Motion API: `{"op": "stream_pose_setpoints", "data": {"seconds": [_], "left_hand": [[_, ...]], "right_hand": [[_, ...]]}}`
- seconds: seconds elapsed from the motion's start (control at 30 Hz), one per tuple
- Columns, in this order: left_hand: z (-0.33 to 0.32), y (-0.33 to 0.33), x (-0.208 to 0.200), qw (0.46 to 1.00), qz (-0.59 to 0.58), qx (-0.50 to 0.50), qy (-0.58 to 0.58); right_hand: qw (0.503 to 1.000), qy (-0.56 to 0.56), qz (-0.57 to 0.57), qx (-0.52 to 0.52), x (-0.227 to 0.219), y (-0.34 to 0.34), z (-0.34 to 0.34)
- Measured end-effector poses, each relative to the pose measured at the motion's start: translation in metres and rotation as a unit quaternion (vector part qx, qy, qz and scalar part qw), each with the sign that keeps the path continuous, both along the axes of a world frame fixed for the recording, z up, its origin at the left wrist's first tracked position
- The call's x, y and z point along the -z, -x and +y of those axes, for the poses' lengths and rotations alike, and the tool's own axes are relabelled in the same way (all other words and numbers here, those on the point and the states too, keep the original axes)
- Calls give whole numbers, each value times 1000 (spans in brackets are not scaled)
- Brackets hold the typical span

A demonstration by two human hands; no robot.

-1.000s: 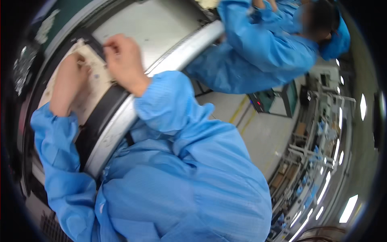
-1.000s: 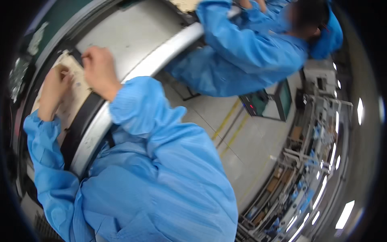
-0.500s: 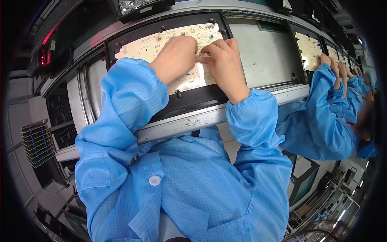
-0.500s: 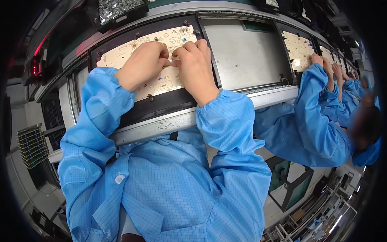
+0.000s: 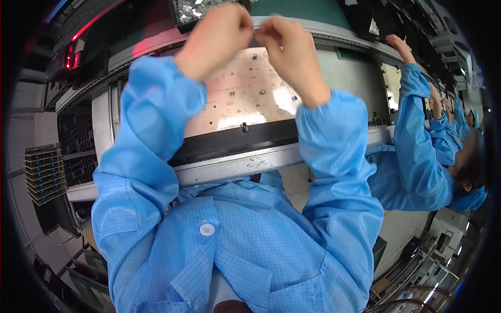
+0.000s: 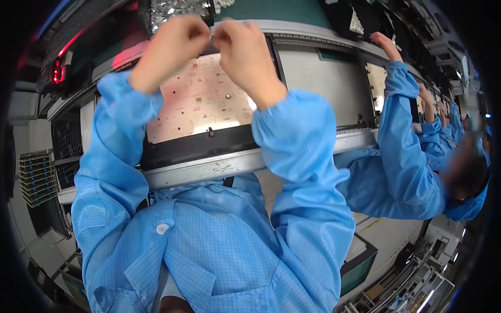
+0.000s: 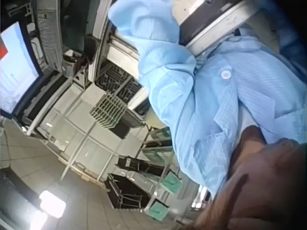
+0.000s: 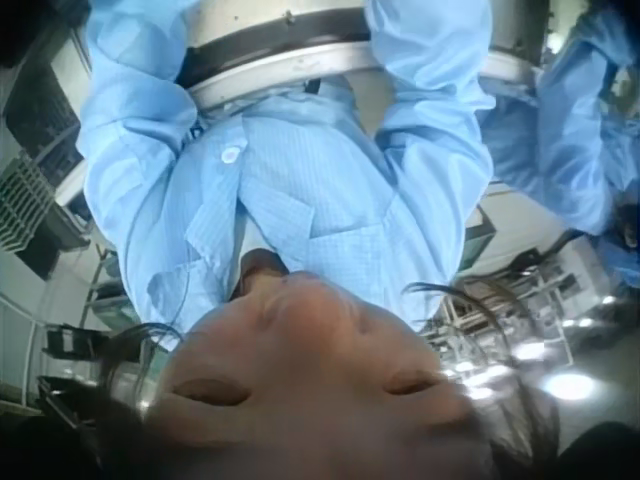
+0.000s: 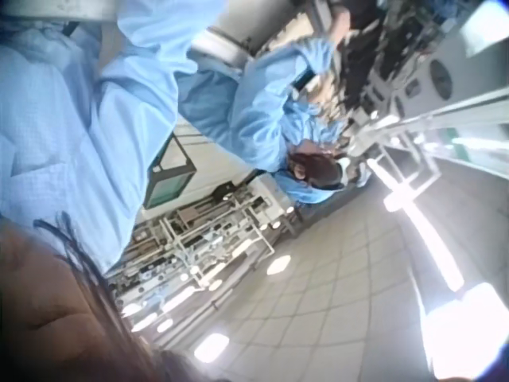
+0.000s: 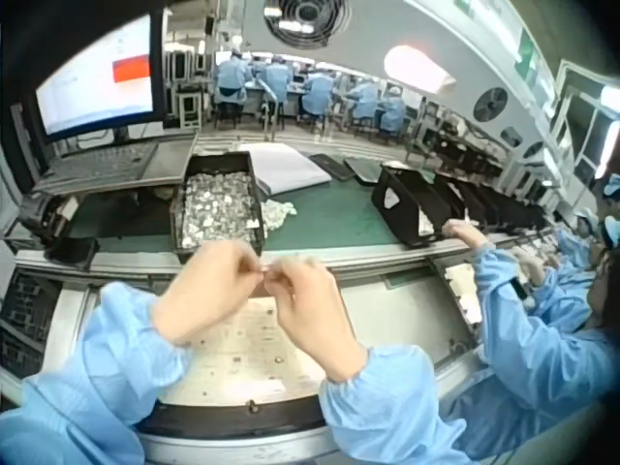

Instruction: The person is manually assembling electronic components onto printed circuit boards at a factory workstation.

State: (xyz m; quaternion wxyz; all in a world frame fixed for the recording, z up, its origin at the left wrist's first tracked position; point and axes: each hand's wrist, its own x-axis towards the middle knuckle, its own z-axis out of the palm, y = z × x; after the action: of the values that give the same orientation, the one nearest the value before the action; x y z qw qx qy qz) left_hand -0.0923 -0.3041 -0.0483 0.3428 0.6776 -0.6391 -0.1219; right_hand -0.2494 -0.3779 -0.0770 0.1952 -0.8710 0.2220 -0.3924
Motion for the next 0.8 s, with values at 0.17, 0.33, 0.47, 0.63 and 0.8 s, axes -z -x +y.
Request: {"op": "stream_pose_setpoints", "data": {"seconds": [0.17,0.33,0.47,0.63,0.8], "left_hand": [[-13,-74,-14,927,154,82,332],[76,-83,19,969,-102,-176,138],[181,-69,83,950,-101,-143,-258],[161,-44,87,972,22,-113,-204],[157,-83,147,976,110,24,-186]], "right_hand": [[996,-60,-60,0,-37,-100,-39],[997,33,-18,67,-8,-75,-43],[996,-45,-34,-62,-12,-7,54],[926,-274,60,-253,4,39,170],[916,-292,80,-264,28,-42,263]]}}
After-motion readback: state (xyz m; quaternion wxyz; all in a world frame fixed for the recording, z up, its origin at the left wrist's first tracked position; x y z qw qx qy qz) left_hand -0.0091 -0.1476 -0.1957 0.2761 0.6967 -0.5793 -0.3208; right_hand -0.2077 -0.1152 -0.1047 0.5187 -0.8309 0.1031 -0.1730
